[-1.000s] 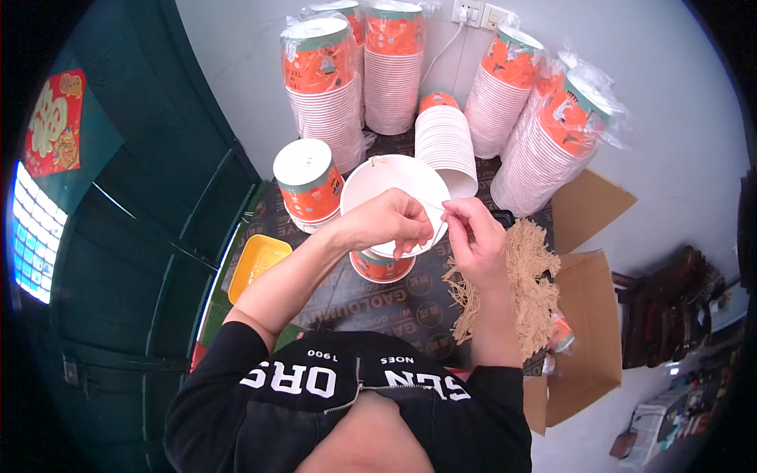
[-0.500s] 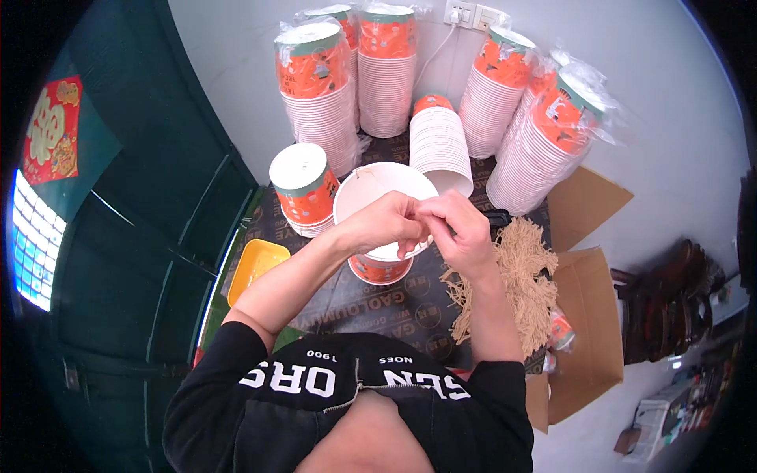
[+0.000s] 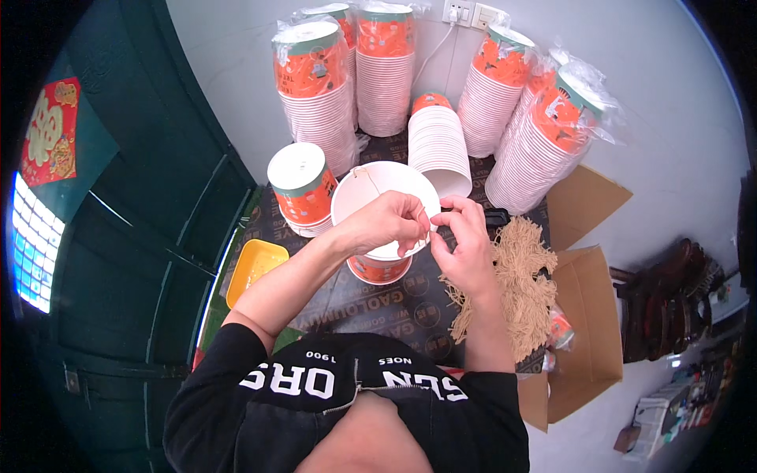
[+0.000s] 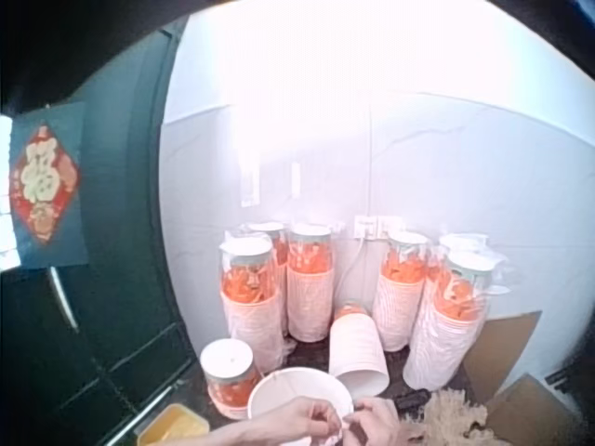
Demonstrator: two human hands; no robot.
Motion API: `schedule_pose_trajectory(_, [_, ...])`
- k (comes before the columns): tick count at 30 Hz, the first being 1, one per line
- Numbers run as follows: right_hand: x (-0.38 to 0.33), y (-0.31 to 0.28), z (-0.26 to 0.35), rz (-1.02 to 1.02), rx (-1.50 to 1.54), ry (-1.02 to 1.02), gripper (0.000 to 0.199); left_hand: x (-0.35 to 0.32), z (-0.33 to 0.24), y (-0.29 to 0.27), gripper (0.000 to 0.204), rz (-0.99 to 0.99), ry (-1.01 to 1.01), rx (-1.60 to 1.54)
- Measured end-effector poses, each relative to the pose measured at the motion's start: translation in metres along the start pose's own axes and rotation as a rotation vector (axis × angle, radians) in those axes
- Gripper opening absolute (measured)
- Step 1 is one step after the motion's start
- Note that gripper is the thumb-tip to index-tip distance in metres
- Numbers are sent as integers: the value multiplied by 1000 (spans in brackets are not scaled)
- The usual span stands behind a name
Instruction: Attaching identification tags or strings to paper bowls in a manufacturing environment.
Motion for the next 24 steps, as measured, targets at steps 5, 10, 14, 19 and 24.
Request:
schedule_pose_trajectory(5, [-1,3,3,2,18,-1,18,0,-1,0,6,2,-10,-4])
schedule_pose_trajectory(10, [-2,5,1,0,49,10,16,-1,-2,0,6,-19,5,20])
schedule_pose_trajectory(14, [-6,9,-3,-16,144,52,15,-3,-6,1,6,7,-16,41])
schedule_pose_trajectory(19, [-9,12,-3,-23,223,122,13,0,0,0,6,19,-42,29])
schedule_pose_trajectory(24, [-9,11,3,-5,338,220,10,3,4,-3,4,-7,-116,-47])
Point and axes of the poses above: each hand's wrist, its own x-axis towards the middle knuckle, its own y-axis out of the palm, z = x × y, the point moved 1 cm from there along x, towards the middle knuckle, and after that the axes turned 6 degrees about x, right-handed, at the moved point
